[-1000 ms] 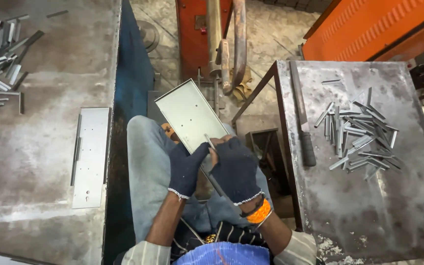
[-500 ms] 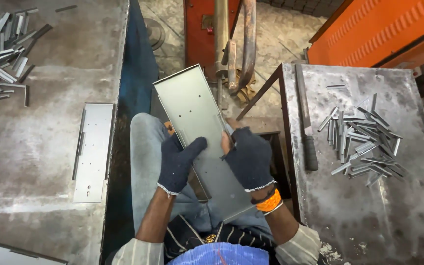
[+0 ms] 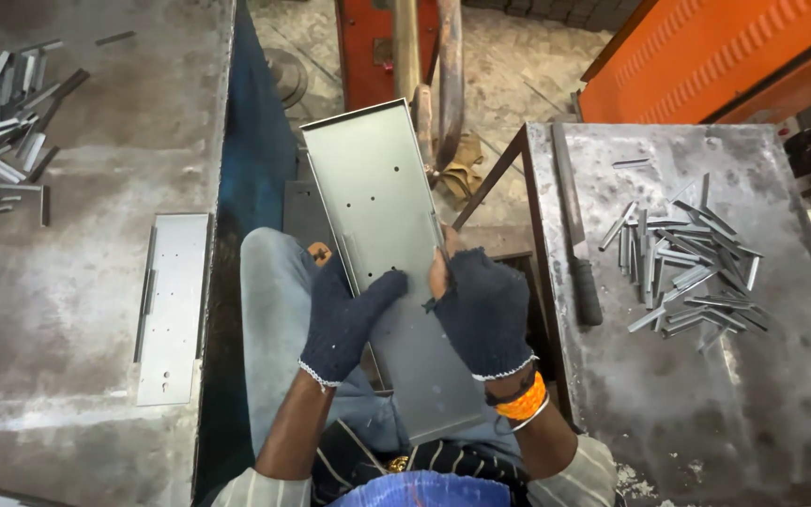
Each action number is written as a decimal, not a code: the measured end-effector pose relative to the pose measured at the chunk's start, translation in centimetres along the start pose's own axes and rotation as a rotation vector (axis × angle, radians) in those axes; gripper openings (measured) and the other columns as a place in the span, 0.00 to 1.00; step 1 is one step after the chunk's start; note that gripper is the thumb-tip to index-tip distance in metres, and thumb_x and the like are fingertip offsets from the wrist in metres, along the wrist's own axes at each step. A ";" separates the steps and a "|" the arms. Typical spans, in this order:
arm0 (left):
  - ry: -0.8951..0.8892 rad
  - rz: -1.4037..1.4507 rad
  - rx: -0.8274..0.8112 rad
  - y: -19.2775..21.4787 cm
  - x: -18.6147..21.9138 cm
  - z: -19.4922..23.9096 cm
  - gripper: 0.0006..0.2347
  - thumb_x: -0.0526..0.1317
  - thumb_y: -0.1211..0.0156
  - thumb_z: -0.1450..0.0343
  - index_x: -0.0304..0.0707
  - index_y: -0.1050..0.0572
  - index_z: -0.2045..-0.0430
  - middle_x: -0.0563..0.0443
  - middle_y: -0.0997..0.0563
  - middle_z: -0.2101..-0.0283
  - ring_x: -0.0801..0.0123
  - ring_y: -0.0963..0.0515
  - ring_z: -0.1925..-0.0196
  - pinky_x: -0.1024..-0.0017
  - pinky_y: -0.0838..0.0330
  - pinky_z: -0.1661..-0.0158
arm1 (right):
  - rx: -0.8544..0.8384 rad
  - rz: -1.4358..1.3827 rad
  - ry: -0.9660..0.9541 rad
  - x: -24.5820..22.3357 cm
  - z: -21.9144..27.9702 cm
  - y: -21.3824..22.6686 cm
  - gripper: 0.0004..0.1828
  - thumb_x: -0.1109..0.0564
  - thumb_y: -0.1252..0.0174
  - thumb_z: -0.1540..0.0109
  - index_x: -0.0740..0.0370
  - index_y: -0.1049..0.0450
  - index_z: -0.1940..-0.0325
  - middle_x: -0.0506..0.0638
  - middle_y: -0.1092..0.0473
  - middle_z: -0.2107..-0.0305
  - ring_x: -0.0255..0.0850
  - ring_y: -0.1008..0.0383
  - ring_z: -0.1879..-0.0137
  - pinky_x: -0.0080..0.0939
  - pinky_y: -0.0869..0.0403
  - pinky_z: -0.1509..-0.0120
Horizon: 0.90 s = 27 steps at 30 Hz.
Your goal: The person sits at a workbench holding a rectangular sheet metal panel and repeatedly picks small metal angle strips from a pile, inserting them one at a time into slots along the panel. Finished panels are set aside on the table as the person continues fitting strips.
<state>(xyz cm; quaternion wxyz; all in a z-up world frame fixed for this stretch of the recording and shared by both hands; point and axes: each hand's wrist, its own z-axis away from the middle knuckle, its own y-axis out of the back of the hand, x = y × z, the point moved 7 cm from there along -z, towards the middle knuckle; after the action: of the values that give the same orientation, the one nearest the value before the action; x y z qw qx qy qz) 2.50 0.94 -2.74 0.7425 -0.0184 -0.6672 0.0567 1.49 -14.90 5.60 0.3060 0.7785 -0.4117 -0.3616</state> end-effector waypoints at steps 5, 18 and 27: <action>-0.049 0.086 -0.004 -1.3 0.9 -2.3 0.16 0.37 0.32 0.35 0.27 0.21 0.55 0.44 0.14 0.61 0.68 0.15 0.63 0.71 0.20 0.61 | -0.011 -0.054 -0.044 2.2 -2.2 0.1 0.08 0.57 0.39 0.37 0.64 0.24 0.57 0.60 0.30 0.79 0.56 0.26 0.73 0.54 0.30 0.68; -0.006 0.305 0.001 -1.7 1.9 -3.5 0.13 0.32 0.34 0.35 0.24 0.20 0.59 0.43 0.14 0.63 0.67 0.16 0.66 0.70 0.22 0.63 | -0.088 0.027 -0.092 2.8 -4.9 -0.4 0.13 0.53 0.38 0.39 0.62 0.29 0.73 0.62 0.31 0.83 0.60 0.26 0.73 0.58 0.29 0.68; -0.043 0.180 0.011 -0.9 0.9 -3.9 0.12 0.34 0.33 0.34 0.23 0.19 0.59 0.45 0.14 0.64 0.68 0.17 0.65 0.69 0.22 0.63 | -0.087 -0.060 -0.109 1.6 -4.8 0.4 0.11 0.55 0.41 0.37 0.63 0.28 0.70 0.64 0.30 0.81 0.61 0.26 0.71 0.60 0.30 0.66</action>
<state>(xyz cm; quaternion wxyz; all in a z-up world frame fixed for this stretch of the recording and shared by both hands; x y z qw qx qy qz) 6.47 0.34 -2.15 0.7199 -0.0730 -0.6785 0.1269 5.85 -15.63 8.03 0.3059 0.7557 -0.3881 -0.4298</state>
